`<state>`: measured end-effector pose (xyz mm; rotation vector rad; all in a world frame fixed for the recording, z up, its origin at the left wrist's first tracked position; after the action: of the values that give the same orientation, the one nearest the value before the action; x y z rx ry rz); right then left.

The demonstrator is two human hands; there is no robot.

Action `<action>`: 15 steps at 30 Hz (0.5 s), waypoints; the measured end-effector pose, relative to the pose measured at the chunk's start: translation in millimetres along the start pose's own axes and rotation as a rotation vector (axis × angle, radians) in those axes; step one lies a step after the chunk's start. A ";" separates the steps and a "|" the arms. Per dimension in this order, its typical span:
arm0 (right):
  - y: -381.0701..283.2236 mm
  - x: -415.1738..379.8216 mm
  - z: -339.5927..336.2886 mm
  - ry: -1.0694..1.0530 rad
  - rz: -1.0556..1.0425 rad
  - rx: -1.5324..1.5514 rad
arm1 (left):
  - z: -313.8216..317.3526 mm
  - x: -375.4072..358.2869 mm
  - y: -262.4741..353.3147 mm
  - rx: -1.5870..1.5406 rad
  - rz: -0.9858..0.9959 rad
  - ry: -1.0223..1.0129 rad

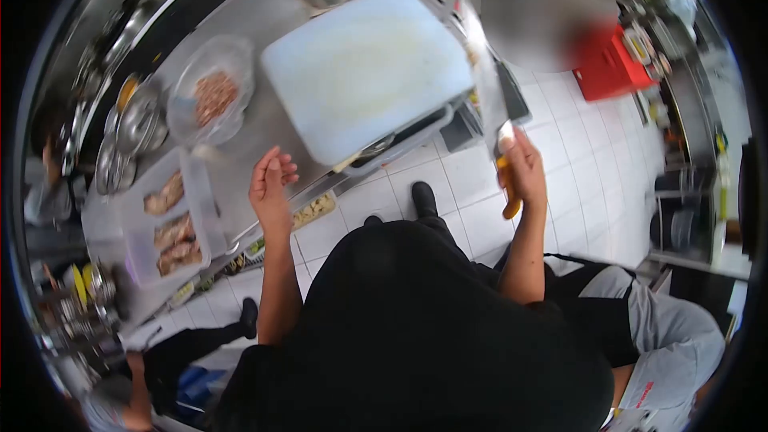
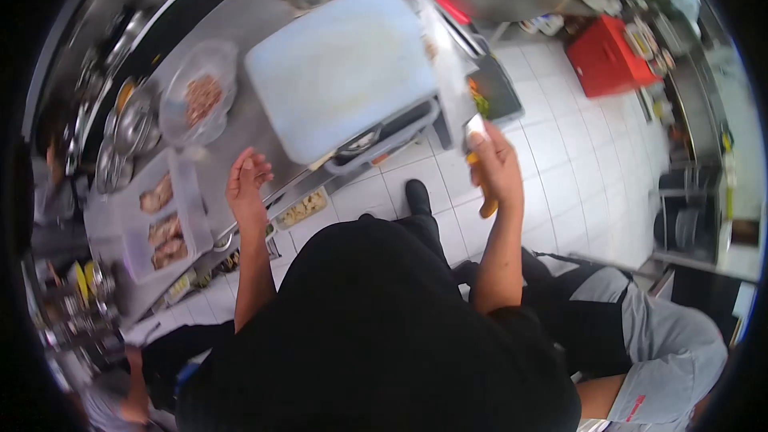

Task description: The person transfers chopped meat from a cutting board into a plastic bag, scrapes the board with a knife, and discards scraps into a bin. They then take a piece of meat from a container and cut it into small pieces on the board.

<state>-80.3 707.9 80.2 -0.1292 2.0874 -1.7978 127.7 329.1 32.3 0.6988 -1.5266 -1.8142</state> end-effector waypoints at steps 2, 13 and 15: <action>16.7 17.7 -45.7 0.139 -0.032 0.058 | 19.2 11.3 -3.8 -0.002 -0.019 -0.042; 176.3 172.2 -181.4 0.268 0.380 -0.643 | 162.7 98.9 -35.8 -0.150 -0.197 -0.058; 212.5 202.2 -183.0 0.187 0.225 -0.945 | 175.5 105.2 -41.1 0.036 -0.183 -0.043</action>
<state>-292.3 853.1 -151.2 0.0312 2.7769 -0.6026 -78.0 363.8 24.3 0.8455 -1.5709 -1.9509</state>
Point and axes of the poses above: each hand's wrist, its own x-axis towards the middle knuckle, its own z-axis out of the palm, y = z × x, the point moved 1 cm from there along x, towards the middle knuckle, and after that the axes turned 3 degrees about -x, right-handed, at the moved point
